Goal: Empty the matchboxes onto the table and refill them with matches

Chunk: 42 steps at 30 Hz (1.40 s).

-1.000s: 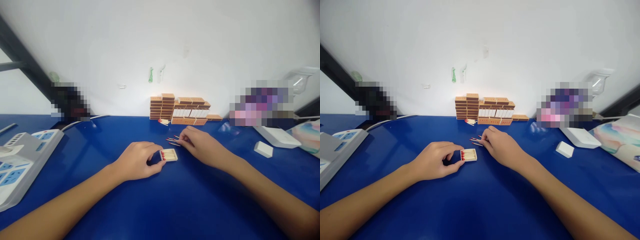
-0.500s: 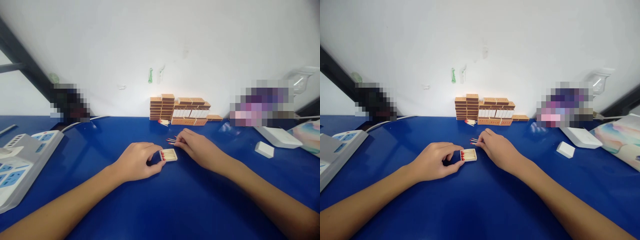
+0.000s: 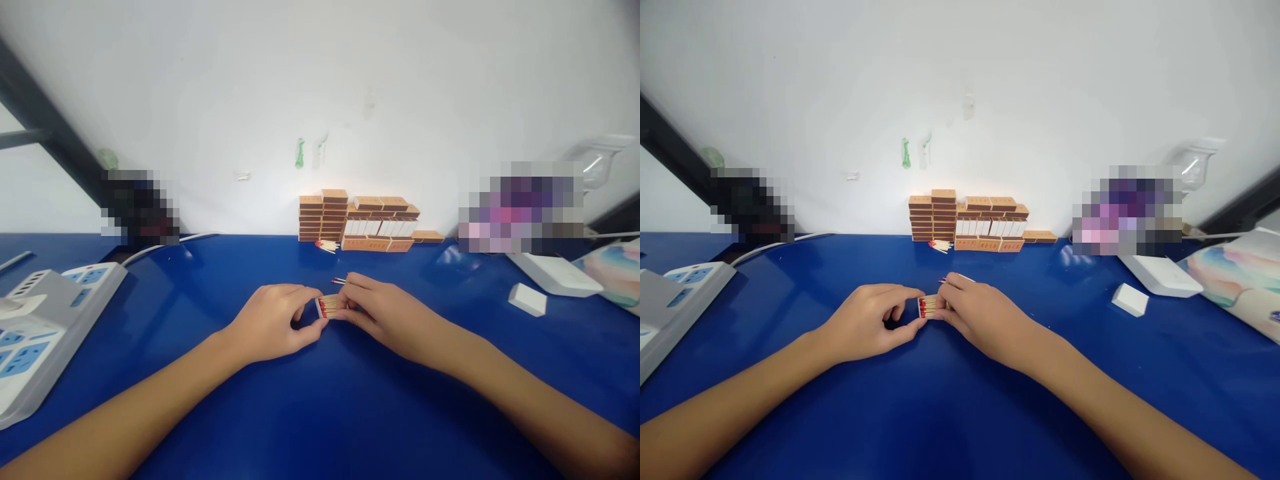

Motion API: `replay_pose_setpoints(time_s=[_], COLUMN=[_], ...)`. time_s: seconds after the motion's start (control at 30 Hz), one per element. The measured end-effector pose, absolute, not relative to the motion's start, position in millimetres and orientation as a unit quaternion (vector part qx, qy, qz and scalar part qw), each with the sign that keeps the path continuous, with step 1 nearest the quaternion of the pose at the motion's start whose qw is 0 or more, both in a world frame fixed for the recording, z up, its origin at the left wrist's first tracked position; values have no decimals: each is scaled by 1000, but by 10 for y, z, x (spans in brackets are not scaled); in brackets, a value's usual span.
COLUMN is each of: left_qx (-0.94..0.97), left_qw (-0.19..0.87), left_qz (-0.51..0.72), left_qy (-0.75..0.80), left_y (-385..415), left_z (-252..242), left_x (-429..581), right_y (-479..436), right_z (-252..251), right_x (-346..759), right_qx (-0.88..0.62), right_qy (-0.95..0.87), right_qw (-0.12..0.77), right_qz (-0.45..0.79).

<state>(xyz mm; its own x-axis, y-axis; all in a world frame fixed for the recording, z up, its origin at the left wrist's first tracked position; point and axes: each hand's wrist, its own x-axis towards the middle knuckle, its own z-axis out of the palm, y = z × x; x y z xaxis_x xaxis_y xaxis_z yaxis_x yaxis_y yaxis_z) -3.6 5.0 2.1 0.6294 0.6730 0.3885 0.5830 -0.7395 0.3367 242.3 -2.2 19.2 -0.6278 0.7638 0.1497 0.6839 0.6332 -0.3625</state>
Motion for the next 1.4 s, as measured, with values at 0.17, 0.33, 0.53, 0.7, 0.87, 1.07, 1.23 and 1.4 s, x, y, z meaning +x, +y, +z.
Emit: replay_pose_setpoints(time_s=[0.17,0.33,0.53,0.7,0.87,1.07,1.23,1.4], left_qx=[898,900,901,902,903,902,902,902], left_qw=[95,98,101,104,103,109,108,105], left_qz=[245,244,246,239,236,231,232,236], left_qy=[352,349,342,344,344,349,347,345], left_y=[61,45,41,56,53,45,39,47], left_z=[26,41,44,52,46,50,45,48], left_x=[-38,-29,-14,-21,-16,-30,-37,-23], right_y=[-21,-22,-15,13,43,53,95,121], right_z=[196,204,204,212,171,215,207,163], right_x=[2422,2419,2424,2463,2480,2503,2527,2545], right_qx=[-406,-424,-420,-412,-399,-406,-419,-425], right_qy=[-897,-884,-889,-883,-891,-887,-885,-883], right_qw=[126,139,128,169,173,196,189,190], right_qz=[122,140,132,147,128,99,80,64])
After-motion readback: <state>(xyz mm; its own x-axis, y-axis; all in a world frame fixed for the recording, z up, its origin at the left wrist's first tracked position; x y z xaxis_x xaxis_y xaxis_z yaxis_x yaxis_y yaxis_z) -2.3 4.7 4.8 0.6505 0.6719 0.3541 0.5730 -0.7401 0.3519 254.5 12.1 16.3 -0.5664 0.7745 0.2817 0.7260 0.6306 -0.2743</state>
